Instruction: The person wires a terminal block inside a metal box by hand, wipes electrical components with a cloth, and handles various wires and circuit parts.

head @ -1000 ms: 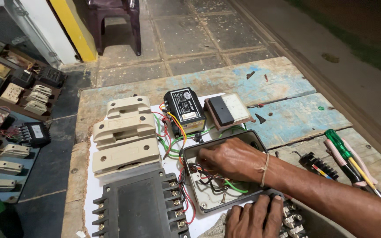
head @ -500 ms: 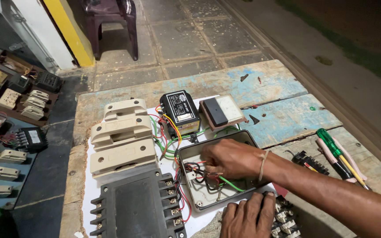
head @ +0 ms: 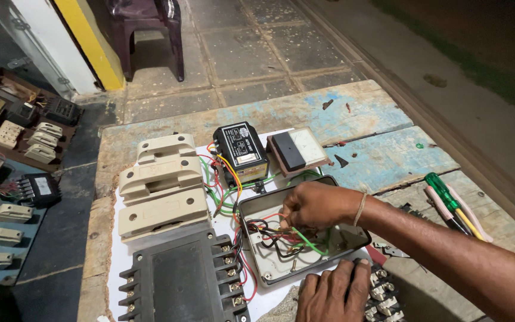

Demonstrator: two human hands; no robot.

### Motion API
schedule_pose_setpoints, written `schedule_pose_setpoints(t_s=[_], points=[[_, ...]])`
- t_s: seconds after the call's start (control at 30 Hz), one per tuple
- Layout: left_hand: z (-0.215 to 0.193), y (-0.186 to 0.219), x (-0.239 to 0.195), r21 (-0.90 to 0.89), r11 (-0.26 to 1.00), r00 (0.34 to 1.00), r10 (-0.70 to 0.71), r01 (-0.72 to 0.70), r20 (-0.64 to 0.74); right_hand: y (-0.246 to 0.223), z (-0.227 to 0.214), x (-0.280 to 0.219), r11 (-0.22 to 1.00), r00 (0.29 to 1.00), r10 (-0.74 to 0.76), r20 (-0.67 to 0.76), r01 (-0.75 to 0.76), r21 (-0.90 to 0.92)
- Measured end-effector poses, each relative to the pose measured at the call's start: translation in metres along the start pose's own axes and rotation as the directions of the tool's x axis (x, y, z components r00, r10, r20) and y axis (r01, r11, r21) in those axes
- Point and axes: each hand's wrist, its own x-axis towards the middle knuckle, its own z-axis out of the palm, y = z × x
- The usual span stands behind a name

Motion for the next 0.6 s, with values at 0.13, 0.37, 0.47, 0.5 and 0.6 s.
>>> schedule_pose_setpoints(t_s=[0.13,0.37,0.47,0.5,0.6], points=[[-0.001,0.0,-0.002,0.02,1.0,1.0,0.003,-0.003,0.022,-0.012,-0.003,-0.014,0.989,0.991,0.009,-0.136,-0.029,-0.145],[0.004,0.0,-0.001,0.075,0.997,1.0,0.019,-0.02,0.013,0.02,-0.024,-0.066,0.678,0.993,-0.042,-0.107,0.107,0.727],[0.005,-0.002,-0.002,0.127,0.991,0.999,0.049,-0.048,-0.006,0.036,-0.023,-0.1,0.466,0.991,-0.024,-0.129,0.125,0.876],[0.005,-0.002,-0.001,0.141,0.989,0.999,0.048,-0.049,0.005,0.04,-0.021,-0.11,0.422,0.99,0.007,-0.142,0.126,0.898],[-0.003,0.001,0.004,0.021,0.998,0.995,0.055,-0.053,-0.081,0.049,-0.013,-0.137,0.328,0.98,0.136,-0.143,0.092,0.94]])
